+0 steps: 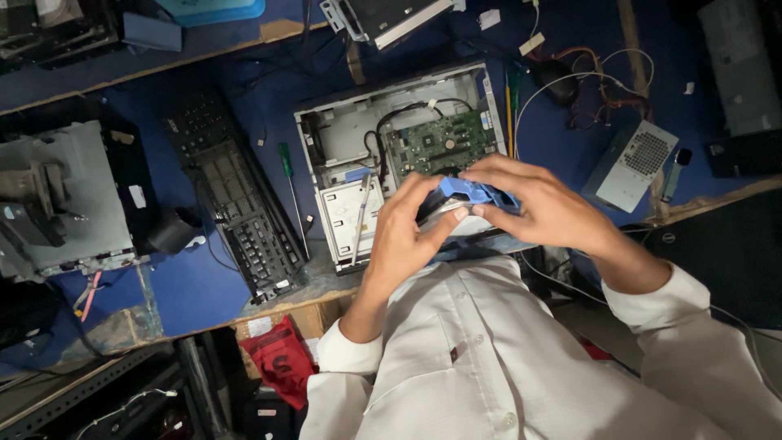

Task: The person holds a hard disk drive and cleans its surfaces with a brush, turning it over to brush both sides. They then fit the drive into a blue mounting caddy, align it, and place the caddy with the drive into the drive bay of an open desktop computer case on the workbench.

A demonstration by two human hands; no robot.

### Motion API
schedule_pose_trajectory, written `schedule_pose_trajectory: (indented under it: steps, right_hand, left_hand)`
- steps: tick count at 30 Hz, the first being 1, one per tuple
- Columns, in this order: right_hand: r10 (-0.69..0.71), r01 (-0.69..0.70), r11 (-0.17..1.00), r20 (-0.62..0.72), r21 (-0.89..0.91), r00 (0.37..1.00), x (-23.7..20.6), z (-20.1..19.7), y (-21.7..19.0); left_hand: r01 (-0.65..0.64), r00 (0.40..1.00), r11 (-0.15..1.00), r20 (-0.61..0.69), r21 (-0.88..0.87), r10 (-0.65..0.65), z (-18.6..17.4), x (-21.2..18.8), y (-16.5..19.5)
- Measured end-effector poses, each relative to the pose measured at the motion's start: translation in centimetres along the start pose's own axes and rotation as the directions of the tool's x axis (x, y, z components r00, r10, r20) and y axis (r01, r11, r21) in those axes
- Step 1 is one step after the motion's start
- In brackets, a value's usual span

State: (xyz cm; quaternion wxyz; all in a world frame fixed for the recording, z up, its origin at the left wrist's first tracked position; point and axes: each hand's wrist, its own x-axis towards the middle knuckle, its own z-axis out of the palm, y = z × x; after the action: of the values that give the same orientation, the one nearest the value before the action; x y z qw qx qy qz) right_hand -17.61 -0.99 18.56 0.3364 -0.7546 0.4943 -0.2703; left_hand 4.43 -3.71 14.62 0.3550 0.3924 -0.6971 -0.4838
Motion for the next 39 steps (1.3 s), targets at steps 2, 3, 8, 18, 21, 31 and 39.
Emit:
schedule_pose_trajectory:
  steps: [2,3,8,18,21,31,39]
  right_hand:
    - [0.027,-0.027,0.999,-0.001,0.025,1.000,0.1,0.0,0.0]
    - [0.044,-0.044,0.999,-0.005,0.028,0.999,0.2,0.1,0.0]
    - [0.093,-0.093,0.995,-0.006,0.030,0.996,0.0,0.4,0.7]
    - [0.117,-0.115,0.985,-0.011,0.126,0.993,-0.9,1.0,2.0]
    - [0.095,-0.091,0.987,-0.018,0.135,0.995,-1.0,1.0,2.3]
    - [0.154,-0.152,0.979,-0.009,0.134,0.988,-0.6,1.3,3.0]
    - [0.175,-0.176,0.977,0.022,0.122,0.984,-0.6,1.0,3.1]
  left_hand:
    - [-0.016,1.000,0.999,-0.022,-0.037,0.015,0.1,0.2,-0.2]
    - [-0.021,0.999,0.998,-0.032,-0.054,0.020,0.2,0.2,-0.3]
    - [-0.045,0.999,0.999,-0.026,0.005,0.045,0.4,0.4,-0.2]
    - [-0.039,0.998,0.999,0.055,0.015,0.038,0.2,0.8,-0.3]
    - [-0.031,0.997,0.999,0.066,-0.008,0.031,0.5,0.9,-0.2]
    - [0.140,0.984,0.987,0.121,-0.076,-0.130,0.9,1.6,-2.1]
    - [0.098,0.992,0.954,0.099,-0.283,-0.073,1.6,0.8,-4.0]
